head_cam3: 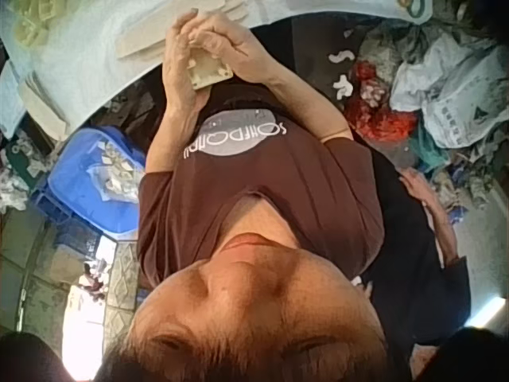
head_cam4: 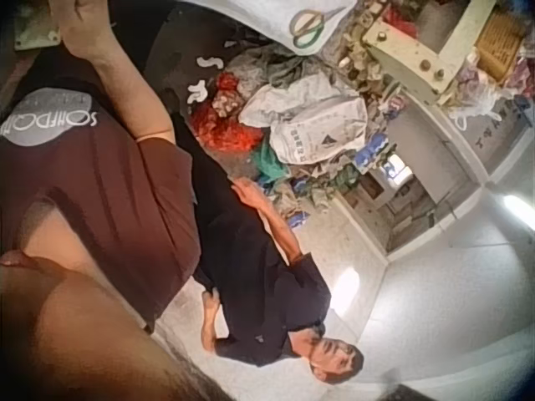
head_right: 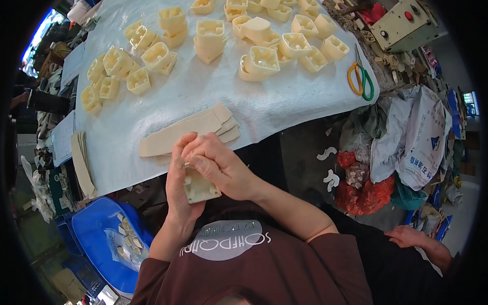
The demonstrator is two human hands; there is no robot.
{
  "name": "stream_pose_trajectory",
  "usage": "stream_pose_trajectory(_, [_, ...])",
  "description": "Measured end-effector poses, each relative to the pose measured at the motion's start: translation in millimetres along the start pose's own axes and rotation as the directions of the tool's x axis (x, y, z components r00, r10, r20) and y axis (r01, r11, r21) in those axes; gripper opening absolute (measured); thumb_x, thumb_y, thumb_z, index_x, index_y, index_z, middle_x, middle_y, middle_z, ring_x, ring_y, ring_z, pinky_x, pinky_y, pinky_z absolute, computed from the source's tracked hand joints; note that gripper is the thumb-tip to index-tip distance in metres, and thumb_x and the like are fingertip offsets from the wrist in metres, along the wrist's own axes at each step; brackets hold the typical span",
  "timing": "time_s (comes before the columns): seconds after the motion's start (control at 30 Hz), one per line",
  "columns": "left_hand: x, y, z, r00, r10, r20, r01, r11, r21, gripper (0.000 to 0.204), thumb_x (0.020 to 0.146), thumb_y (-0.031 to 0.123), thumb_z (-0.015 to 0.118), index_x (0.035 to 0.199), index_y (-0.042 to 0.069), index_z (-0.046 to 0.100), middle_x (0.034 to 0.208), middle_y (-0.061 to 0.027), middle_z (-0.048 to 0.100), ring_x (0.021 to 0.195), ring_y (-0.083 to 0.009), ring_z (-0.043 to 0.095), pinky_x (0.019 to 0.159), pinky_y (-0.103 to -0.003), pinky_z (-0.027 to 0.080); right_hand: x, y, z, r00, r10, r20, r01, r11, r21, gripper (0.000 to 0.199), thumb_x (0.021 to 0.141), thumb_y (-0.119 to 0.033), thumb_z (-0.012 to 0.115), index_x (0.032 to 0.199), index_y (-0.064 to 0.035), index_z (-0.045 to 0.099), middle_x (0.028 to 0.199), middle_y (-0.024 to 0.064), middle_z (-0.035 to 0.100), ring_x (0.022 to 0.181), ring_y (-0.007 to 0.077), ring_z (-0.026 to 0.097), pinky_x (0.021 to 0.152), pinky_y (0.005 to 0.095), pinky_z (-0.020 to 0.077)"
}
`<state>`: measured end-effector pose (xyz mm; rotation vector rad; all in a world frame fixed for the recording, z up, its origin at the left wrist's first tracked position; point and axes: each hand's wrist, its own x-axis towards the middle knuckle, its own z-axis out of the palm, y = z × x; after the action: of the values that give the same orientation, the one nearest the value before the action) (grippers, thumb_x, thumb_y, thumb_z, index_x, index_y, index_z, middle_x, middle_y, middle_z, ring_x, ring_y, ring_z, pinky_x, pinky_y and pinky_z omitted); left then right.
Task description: The person assembles small beige plastic components by hand. They pick up a plastic mold and a flat plastic sheet, insert the sheet into the mold, and use scissors to trim the excess material. The person repeats this process for multiple units, placing the finished parts on a white cloth-covered table.
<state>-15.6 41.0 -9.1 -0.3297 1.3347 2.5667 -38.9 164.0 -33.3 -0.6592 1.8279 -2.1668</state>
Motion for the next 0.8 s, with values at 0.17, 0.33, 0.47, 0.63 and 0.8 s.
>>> stream_pose_trajectory(0.17, [3, 9, -5, 0.999, -0.003, -0.047, -0.002, 0.994, -0.106, 0.053, 0.081, 0.031, 0.054, 0.125, 0.009, 0.036, 0.108, -0.0127, 0.05, 0.099, -0.025, 0.054, 0.084, -0.035, 0.047, -9, 1, 13, 0.99, -0.138, -0.015, 0.13, 0.959, -0.254, 0.042, 0.097, -0.023, 0.034, 0.131, -0.0003, 0.035, 0.132, 0.0153, 0.039, 0.123, 0.0287, 0.034, 0.102, 0.0376, 0.0221])
stream_pose_trajectory(0.33, [1, 7, -8, 0.995, -0.099, -0.028, 0.085, 0.944, -0.319, 0.048, 0.085, 0.03, 0.053, 0.126, 0.012, 0.038, 0.109, -0.0141, 0.05, 0.095, -0.0246, 0.055, 0.076, -0.035, 0.05, -12, 7, 15, 0.985, -0.175, 0.002, 0.172, 0.965, -0.196, 0.057, 0.096, -0.036, 0.034, 0.137, 0.0023, 0.025, 0.138, 0.0184, 0.03, 0.128, 0.0308, 0.026, 0.103, 0.04, 0.0226])
stream_pose_trajectory(0.47, [4, 2, -26, 0.972, -0.056, 0.228, 0.173, 0.827, -0.535, 0.056, 0.089, 0.052, 0.039, 0.128, 0.013, 0.038, 0.113, -0.0146, 0.05, 0.094, -0.0259, 0.055, 0.061, -0.032, 0.05, -8, -6, -2, 0.993, -0.074, 0.09, 0.089, 0.981, -0.173, 0.08, 0.084, -0.048, 0.055, 0.14, -0.0001, 0.022, 0.139, 0.018, 0.028, 0.128, 0.0327, 0.024, 0.103, 0.0419, 0.0228])
stream_pose_trajectory(0.63, [2, 18, -21, 0.976, -0.069, 0.205, 0.143, 0.916, -0.375, 0.07, 0.088, 0.065, 0.025, 0.135, 0.013, 0.029, 0.124, -0.0148, 0.044, 0.1, -0.026, 0.051, 0.074, -0.037, 0.047, 1, -28, -8, 0.945, -0.278, 0.172, 0.321, 0.695, -0.643, 0.09, 0.063, -0.039, 0.076, 0.137, -0.0102, 0.033, 0.136, 0.014, 0.032, 0.125, 0.0338, 0.029, 0.097, 0.046, 0.0269])
stream_pose_trajectory(0.8, [-12, 18, -1, 0.985, 0.165, 0.042, -0.17, 0.933, 0.318, 0.071, 0.09, 0.055, 0.035, 0.14, 0.008, 0.017, 0.129, -0.0131, 0.037, 0.11, -0.0216, 0.044, 0.091, -0.035, 0.037, 8, -43, -3, 0.932, -0.162, 0.324, 0.358, 0.264, -0.896, 0.076, 0.056, -0.021, 0.078, 0.125, -0.0106, 0.046, 0.122, 0.012, 0.046, 0.117, 0.0252, 0.043, 0.094, 0.0446, 0.0286])
